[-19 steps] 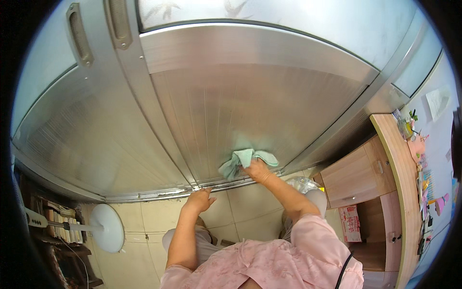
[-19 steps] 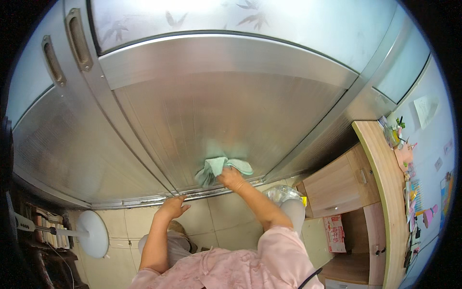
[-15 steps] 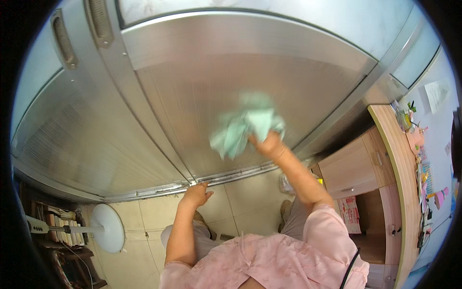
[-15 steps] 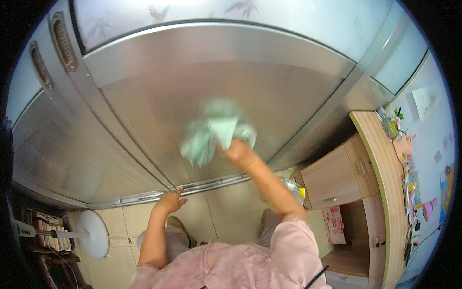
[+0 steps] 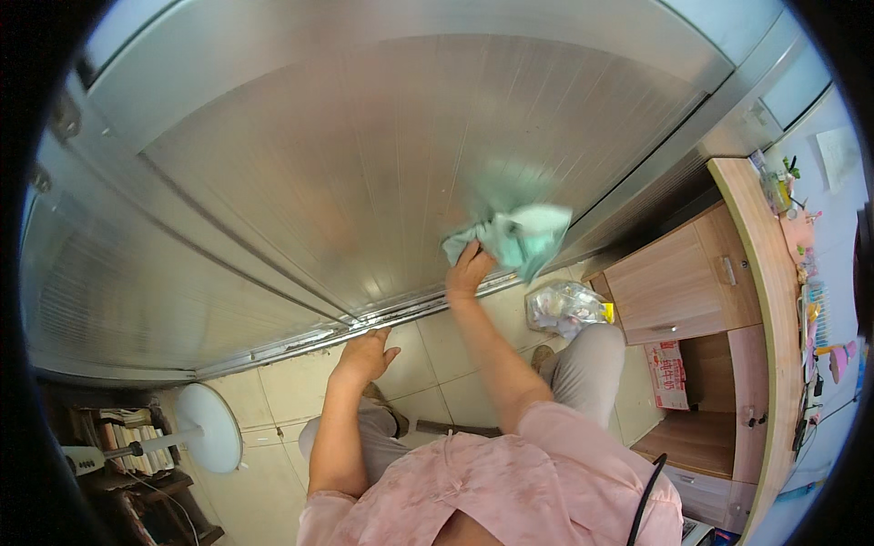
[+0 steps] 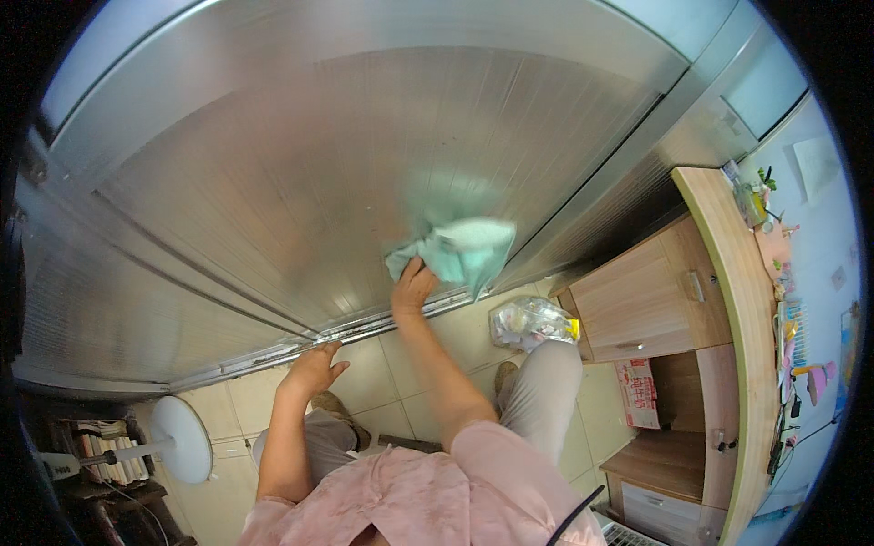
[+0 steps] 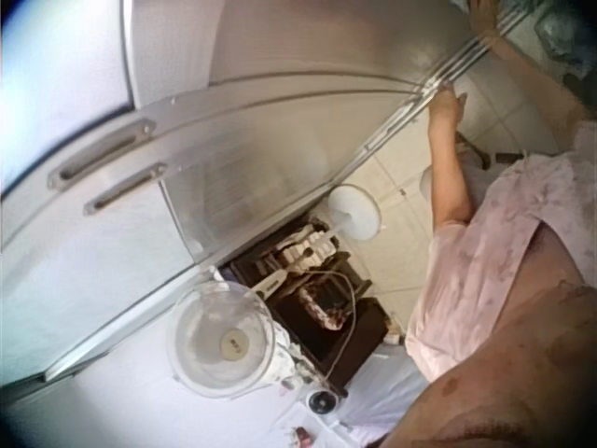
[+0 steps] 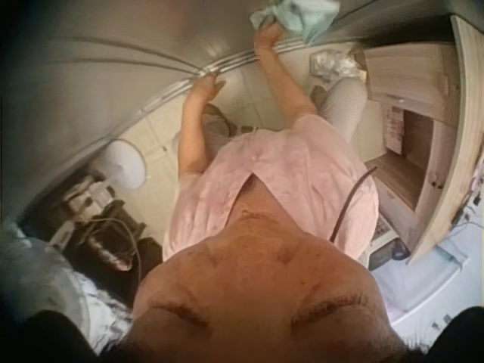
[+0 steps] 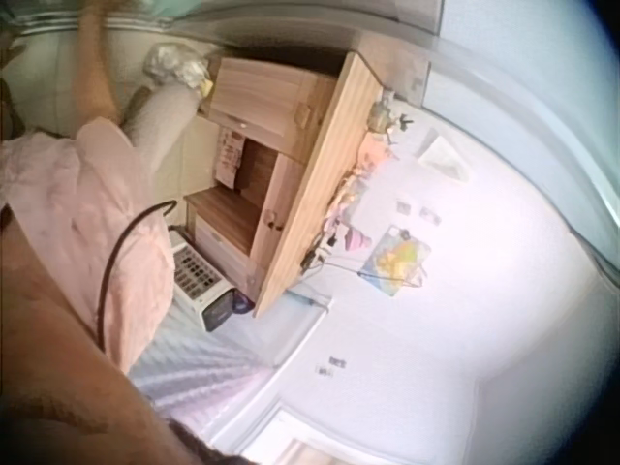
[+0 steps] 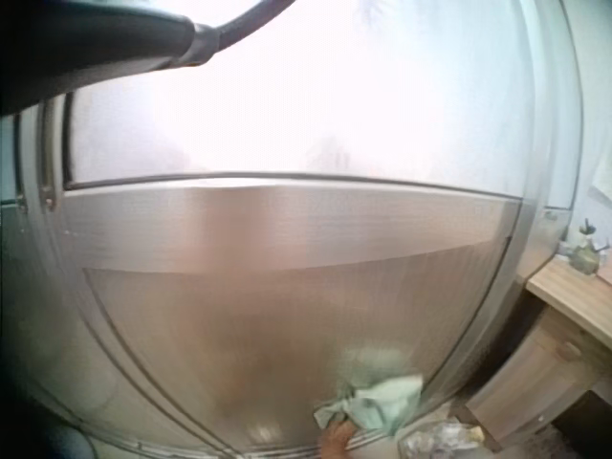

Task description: The person organizes small items on a desk, then wipes the desk surface with a cloth. They proceed to wipe the sliding wardrobe doors and the lower cabinet area with the same cloth.

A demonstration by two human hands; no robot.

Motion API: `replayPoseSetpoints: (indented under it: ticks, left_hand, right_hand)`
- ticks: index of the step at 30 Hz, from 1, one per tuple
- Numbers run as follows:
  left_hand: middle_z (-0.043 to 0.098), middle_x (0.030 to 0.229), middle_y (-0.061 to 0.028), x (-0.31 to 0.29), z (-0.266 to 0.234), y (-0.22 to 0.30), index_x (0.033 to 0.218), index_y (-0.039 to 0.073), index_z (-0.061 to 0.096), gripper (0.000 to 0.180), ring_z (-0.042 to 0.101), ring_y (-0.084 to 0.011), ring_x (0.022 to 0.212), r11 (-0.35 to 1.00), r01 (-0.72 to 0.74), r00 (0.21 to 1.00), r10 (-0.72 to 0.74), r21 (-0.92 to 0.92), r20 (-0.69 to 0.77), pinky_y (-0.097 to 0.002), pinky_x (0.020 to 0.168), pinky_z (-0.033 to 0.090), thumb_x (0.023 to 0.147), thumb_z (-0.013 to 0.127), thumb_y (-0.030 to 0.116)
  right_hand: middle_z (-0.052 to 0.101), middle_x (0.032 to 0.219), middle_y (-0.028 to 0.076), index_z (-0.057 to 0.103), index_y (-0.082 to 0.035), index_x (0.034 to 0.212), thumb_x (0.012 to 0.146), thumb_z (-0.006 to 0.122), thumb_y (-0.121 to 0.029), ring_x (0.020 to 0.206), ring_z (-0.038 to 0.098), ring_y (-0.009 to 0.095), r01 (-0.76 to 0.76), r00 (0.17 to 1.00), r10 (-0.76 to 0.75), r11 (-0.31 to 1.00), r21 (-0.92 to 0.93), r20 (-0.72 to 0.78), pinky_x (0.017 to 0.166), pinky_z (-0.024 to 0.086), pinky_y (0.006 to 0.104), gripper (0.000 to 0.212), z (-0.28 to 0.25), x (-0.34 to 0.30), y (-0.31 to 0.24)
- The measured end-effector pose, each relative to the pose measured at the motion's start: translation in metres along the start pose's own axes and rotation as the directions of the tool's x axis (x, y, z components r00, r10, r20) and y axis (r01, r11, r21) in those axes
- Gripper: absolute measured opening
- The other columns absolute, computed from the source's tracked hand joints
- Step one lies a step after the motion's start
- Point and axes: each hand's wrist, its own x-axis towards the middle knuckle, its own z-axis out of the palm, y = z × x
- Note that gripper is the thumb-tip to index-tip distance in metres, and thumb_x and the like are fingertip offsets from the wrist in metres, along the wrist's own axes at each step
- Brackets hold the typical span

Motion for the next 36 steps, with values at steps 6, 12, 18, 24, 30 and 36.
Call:
replayPoseSetpoints:
  ticks: [6, 12, 18, 24, 30, 36]
  left_hand:
    - [0.056, 0.125, -0.0205, 0.005, 0.004, -0.005, 0.128, 0.002, 0.049, 0.051, 0.055, -0.0342, 0.113, 1.000, -0.015, 1.000, 0.015, -0.020, 0.002, -0.0434, 0.093, 0.045, 0.091, 0.056, 0.035]
    - [0.056, 0.123, -0.0209, 0.006, 0.007, -0.008, 0.127, 0.000, 0.050, 0.049, 0.055, -0.0357, 0.111, 0.998, -0.044, 0.998, 0.043, -0.035, -0.036, -0.0434, 0.093, 0.044, 0.090, 0.057, 0.032]
    - [0.061, 0.113, -0.0199, 0.012, -0.006, 0.006, 0.115, 0.000, 0.059, 0.039, 0.058, -0.0351, 0.105, 0.998, -0.044, 0.999, 0.044, -0.045, 0.000, -0.0434, 0.089, 0.046, 0.091, 0.055, 0.031]
    - [0.065, 0.099, -0.0195, -0.006, 0.002, -0.013, 0.094, -0.001, 0.065, 0.032, 0.063, -0.0358, 0.093, 0.997, 0.065, 0.996, -0.063, -0.029, 0.062, -0.0448, 0.083, 0.049, 0.090, 0.054, 0.029]
    - [0.066, 0.093, -0.0202, -0.013, 0.000, -0.023, 0.094, 0.002, 0.068, 0.029, 0.062, -0.0380, 0.090, 0.995, 0.047, 0.999, -0.047, -0.092, 0.004, -0.0443, 0.080, 0.049, 0.090, 0.054, 0.028]
    - [0.067, 0.094, -0.0193, -0.011, 0.007, -0.031, 0.090, 0.002, 0.069, 0.032, 0.062, -0.0379, 0.091, 0.996, 0.068, 0.997, -0.066, -0.061, 0.037, -0.0457, 0.080, 0.048, 0.089, 0.054, 0.030]
  right_hand:
    - [0.044, 0.140, 0.013, 0.050, -0.007, 0.129, 0.096, 0.035, -0.038, 0.125, 0.042, 0.035, -0.672, 0.244, 0.827, -0.233, 0.703, 0.507, 0.108, 0.028, 0.0541, 0.048, 0.043, -0.028, 0.102]
    - [0.047, 0.138, 0.014, 0.049, -0.006, 0.131, 0.096, 0.031, -0.033, 0.124, 0.045, 0.034, -0.550, 0.558, 0.786, 0.113, 0.827, 0.264, 0.109, 0.030, 0.0522, 0.048, -0.050, 0.100, 0.178]
    - [0.046, 0.137, 0.014, 0.048, -0.004, 0.129, 0.097, 0.030, -0.035, 0.121, 0.046, 0.034, -0.698, 0.541, 0.757, 0.163, 0.697, 0.365, 0.105, 0.034, 0.0502, 0.048, -0.042, 0.063, 0.200]
    - [0.041, 0.144, 0.007, 0.045, -0.010, 0.136, 0.097, 0.028, -0.031, 0.130, 0.038, 0.034, -0.792, 0.074, 0.700, -0.392, 0.468, 0.711, 0.108, 0.028, 0.0548, 0.047, 0.084, -0.078, 0.053]
    - [0.047, 0.137, 0.010, 0.049, -0.009, 0.129, 0.098, 0.033, -0.033, 0.123, 0.045, 0.034, -0.765, 0.284, 0.703, -0.244, 0.596, 0.652, 0.101, 0.035, 0.0578, 0.043, 0.025, -0.009, -0.034]
    - [0.044, 0.130, 0.018, 0.049, 0.003, 0.121, 0.096, 0.048, -0.014, 0.119, 0.041, 0.030, 0.367, 0.883, -0.305, 0.923, 0.119, -0.356, 0.106, 0.028, 0.0431, 0.030, -0.030, 0.049, -0.204]
